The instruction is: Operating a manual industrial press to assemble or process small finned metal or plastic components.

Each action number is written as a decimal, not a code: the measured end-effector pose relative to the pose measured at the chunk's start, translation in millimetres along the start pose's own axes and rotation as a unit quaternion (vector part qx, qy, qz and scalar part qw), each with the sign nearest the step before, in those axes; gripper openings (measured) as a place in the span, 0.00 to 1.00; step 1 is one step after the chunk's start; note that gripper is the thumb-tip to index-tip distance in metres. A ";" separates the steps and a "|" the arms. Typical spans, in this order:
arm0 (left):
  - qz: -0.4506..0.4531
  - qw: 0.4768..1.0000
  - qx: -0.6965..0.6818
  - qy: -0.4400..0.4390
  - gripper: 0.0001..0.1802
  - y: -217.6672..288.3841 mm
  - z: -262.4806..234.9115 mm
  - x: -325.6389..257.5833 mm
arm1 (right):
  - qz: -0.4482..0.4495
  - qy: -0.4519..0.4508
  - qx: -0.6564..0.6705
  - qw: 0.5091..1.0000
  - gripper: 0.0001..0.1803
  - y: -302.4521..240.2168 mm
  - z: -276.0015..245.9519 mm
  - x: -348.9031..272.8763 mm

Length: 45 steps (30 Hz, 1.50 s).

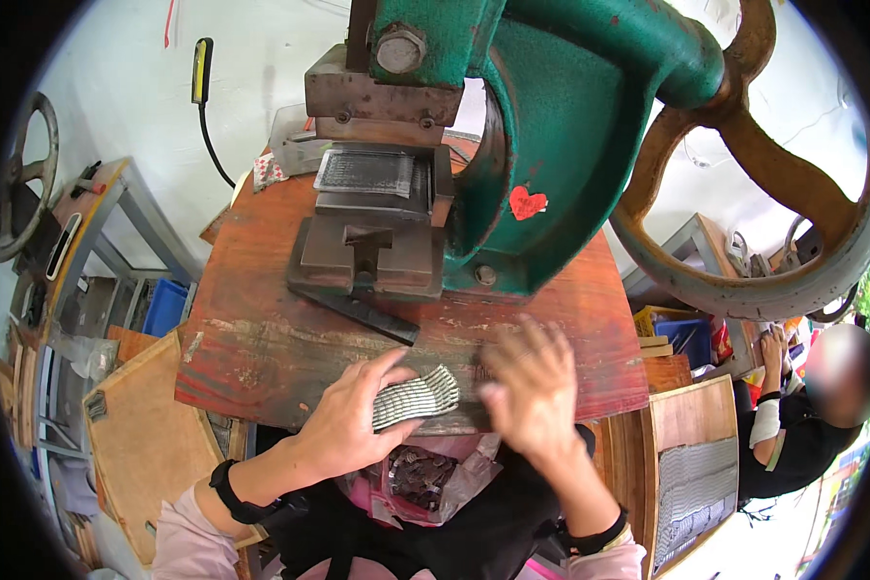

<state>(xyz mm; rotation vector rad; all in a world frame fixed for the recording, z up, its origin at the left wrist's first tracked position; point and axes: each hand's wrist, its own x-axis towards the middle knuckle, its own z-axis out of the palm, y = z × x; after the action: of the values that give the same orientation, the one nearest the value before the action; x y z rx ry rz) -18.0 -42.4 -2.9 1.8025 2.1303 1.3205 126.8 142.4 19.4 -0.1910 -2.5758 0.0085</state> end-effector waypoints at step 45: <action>-0.667 0.344 -0.660 0.023 0.25 -23.3 169.3 -158.3 | 0.112 0.056 0.042 0.991 0.14 21.3 19.5 -5.4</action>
<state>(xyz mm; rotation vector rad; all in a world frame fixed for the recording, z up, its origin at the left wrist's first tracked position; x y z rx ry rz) 104.9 -77.9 -197.6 -0.6489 0.7797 1.3497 123.9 163.3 -1.0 -0.4363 -2.4242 0.1840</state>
